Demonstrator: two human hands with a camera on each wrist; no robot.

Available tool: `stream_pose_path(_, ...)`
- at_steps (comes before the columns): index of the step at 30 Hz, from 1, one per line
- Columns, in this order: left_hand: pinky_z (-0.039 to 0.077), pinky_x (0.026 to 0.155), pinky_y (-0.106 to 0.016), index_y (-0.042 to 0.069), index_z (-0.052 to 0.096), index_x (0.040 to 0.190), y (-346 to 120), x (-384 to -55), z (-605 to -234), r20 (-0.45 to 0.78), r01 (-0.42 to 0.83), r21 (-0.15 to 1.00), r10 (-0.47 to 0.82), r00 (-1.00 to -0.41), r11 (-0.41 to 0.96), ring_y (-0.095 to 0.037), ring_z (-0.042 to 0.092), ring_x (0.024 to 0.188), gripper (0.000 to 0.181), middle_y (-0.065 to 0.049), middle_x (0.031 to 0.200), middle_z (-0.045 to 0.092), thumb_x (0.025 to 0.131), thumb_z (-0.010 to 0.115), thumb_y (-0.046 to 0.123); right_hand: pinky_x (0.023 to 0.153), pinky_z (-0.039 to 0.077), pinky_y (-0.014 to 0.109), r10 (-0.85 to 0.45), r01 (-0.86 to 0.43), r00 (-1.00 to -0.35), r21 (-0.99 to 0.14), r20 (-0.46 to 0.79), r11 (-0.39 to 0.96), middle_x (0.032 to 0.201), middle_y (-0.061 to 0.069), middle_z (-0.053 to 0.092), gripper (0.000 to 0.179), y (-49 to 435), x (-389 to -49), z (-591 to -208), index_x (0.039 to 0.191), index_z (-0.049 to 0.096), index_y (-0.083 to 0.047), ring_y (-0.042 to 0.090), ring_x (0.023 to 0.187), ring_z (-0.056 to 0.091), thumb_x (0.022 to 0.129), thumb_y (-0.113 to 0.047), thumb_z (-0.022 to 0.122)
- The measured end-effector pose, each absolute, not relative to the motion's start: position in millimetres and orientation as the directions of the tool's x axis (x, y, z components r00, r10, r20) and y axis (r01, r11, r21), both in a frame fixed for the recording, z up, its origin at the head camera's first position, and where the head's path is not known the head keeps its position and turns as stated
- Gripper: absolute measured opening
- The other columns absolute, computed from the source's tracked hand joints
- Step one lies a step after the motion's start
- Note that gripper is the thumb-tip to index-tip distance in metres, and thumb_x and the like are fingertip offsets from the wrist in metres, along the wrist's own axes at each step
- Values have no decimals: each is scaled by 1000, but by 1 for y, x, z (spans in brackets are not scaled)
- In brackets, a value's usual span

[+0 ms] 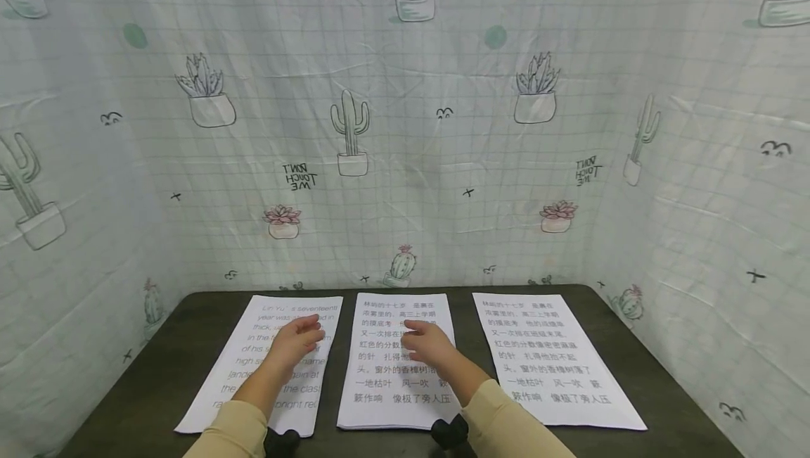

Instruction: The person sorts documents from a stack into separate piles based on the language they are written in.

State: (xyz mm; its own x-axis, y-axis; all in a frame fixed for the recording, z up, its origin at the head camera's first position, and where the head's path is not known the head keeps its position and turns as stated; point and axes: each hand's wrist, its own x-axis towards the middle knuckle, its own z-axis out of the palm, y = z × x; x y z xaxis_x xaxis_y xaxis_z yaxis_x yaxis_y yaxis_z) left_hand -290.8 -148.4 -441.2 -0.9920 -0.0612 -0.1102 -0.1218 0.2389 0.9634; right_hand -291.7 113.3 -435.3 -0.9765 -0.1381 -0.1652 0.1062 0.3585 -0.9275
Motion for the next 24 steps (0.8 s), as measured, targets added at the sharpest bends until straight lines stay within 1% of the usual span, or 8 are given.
stream_pose_path(7, 48, 104, -45, -8, 44, 141, -130, -294, -444, -110, -115, 967, -36, -993, 227, -41, 50, 130, 53, -30, 143, 47, 93, 58, 9, 90, 57, 39, -68, 120, -985, -917, -157, 381, 132, 27, 56, 51, 140, -291, -435, 141, 46, 5, 37, 113, 63, 95, -15, 57)
stream_pose_path(12, 49, 103, -45, -9, 45, 139, -119, -295, -445, -111, -114, 967, -30, -993, 229, -41, 53, 127, 52, -30, 141, 49, 92, 59, 8, 90, 57, 40, -12, 138, -988, -912, -155, 387, 133, 28, 57, 50, 157, -292, -436, 140, 48, 5, 36, 114, 63, 94, -14, 57)
stream_pose_path(18, 48, 104, -46, -9, 45, 139, -109, -297, -448, -119, -118, 967, -12, -993, 226, -41, 51, 129, 52, -29, 143, 48, 92, 59, 8, 89, 58, 41, -1, 114, -992, -918, -123, 381, 132, 31, 55, 51, 176, -294, -442, 139, 47, 8, 38, 114, 62, 93, -11, 56)
stream_pose_path(24, 49, 104, -46, -9, 45, 139, -105, -299, -451, -136, -133, 962, -2, -991, 240, -41, 50, 130, 52, -29, 143, 47, 92, 59, 9, 94, 55, 45, -9, 114, -992, -923, -126, 368, 140, 33, 48, 50, 190, -293, -444, 140, 44, 10, 43, 121, 57, 95, -10, 53)
